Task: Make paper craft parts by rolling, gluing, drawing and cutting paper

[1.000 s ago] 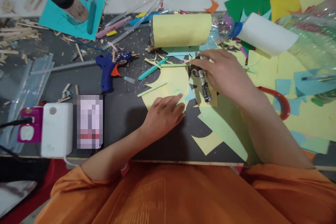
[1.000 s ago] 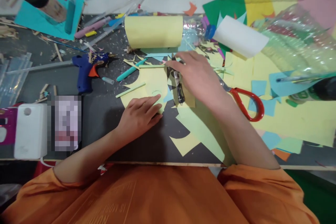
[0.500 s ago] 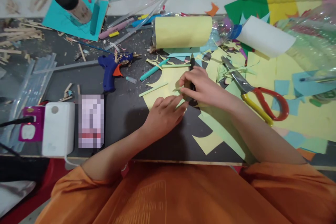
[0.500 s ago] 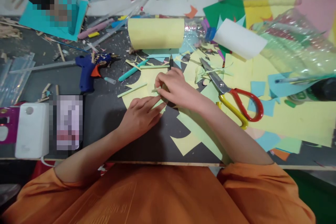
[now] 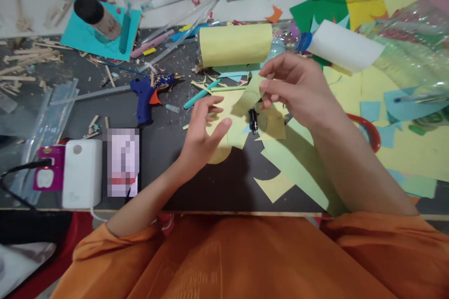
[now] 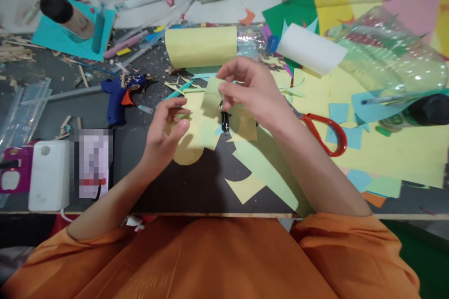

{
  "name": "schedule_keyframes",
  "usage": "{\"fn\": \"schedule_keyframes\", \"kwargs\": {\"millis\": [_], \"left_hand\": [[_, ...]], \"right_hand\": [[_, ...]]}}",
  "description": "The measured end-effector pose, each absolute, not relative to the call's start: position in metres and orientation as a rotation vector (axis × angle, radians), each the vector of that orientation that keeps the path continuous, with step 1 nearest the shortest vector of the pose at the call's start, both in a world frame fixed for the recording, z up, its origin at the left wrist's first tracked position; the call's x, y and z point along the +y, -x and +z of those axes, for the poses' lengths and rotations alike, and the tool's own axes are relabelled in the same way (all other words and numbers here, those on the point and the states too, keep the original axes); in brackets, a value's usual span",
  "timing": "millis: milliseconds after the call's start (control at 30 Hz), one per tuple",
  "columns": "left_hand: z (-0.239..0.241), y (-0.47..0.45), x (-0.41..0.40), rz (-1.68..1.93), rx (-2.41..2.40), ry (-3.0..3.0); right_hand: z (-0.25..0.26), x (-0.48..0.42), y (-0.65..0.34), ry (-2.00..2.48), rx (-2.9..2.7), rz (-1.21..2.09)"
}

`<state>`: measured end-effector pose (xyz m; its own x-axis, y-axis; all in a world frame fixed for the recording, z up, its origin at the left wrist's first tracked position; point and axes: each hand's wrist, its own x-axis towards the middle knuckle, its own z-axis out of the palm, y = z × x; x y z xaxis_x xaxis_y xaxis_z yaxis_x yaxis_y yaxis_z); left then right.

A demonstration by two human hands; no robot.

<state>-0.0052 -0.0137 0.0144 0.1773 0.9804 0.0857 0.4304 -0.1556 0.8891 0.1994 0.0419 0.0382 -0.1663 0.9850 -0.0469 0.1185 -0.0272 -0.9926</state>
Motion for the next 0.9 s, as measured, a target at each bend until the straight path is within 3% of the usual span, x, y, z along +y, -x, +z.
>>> {"fn": "schedule_keyframes", "kwargs": {"millis": [133, 300, 433, 600, 667, 900], "left_hand": [[0.023, -0.012, -0.005, 0.812, 1.081, -1.216], [0.022, -0.023, -0.006, 0.621, 0.957, -0.805], [0.019, -0.017, -0.011, 0.687, 0.986, -0.699], [0.017, -0.013, -0.015, 0.785, 1.017, -0.628], [0.015, -0.013, -0.015, 0.813, 1.039, -0.645], [0.011, -0.014, -0.012, 0.902, 1.135, -0.734]], "right_hand": [[0.040, 0.033, -0.191, 1.181, -1.469, 1.407], [0.048, 0.026, -0.185, 1.272, -1.577, 1.242], [0.060, 0.015, -0.214, 1.461, -1.715, 1.000], [0.046, -0.018, -0.302, 2.333, -2.027, 0.509], [0.034, -0.032, -0.328, 2.320, -2.125, 0.620], [0.034, -0.045, -0.323, 2.527, -2.139, 0.523]]}}
